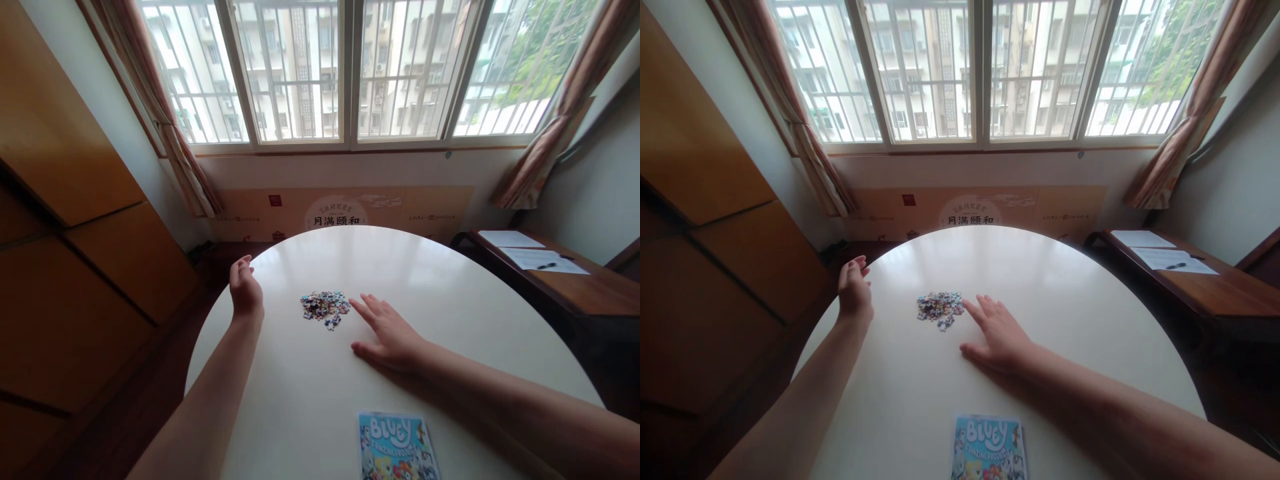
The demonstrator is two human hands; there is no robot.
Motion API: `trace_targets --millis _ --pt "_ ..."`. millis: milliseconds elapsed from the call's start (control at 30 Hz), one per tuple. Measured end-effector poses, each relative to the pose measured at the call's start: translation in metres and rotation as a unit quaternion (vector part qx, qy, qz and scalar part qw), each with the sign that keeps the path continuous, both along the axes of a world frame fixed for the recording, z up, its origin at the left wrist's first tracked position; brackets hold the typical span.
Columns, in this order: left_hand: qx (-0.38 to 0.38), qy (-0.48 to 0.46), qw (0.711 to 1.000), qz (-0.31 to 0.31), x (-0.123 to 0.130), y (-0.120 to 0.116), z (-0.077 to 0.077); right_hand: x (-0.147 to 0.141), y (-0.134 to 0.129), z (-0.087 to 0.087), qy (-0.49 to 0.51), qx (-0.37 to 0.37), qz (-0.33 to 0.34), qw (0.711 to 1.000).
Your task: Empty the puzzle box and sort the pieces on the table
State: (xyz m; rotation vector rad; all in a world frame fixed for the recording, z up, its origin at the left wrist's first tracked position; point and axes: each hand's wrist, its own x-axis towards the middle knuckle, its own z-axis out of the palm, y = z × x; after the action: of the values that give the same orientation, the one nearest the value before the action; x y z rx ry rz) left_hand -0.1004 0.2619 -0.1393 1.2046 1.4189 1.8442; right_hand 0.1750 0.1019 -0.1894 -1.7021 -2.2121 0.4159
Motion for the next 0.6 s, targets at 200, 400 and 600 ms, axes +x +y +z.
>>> trace_targets --millis 200,400,600 --pt "0.017 0.003 0.999 0.036 -0.008 0.008 -0.008 -0.033 0.057 0.009 -0.005 -0.001 0.104 0.995" --pt "0.061 0.039 0.995 0.069 -0.023 0.015 -0.010 -0.058 0.097 0.007 -0.011 0.020 0.161 0.987" --pt "0.064 -0.031 0.986 0.152 -0.041 0.016 0.000 -0.085 0.119 0.008 -0.016 0.031 0.146 0.989"
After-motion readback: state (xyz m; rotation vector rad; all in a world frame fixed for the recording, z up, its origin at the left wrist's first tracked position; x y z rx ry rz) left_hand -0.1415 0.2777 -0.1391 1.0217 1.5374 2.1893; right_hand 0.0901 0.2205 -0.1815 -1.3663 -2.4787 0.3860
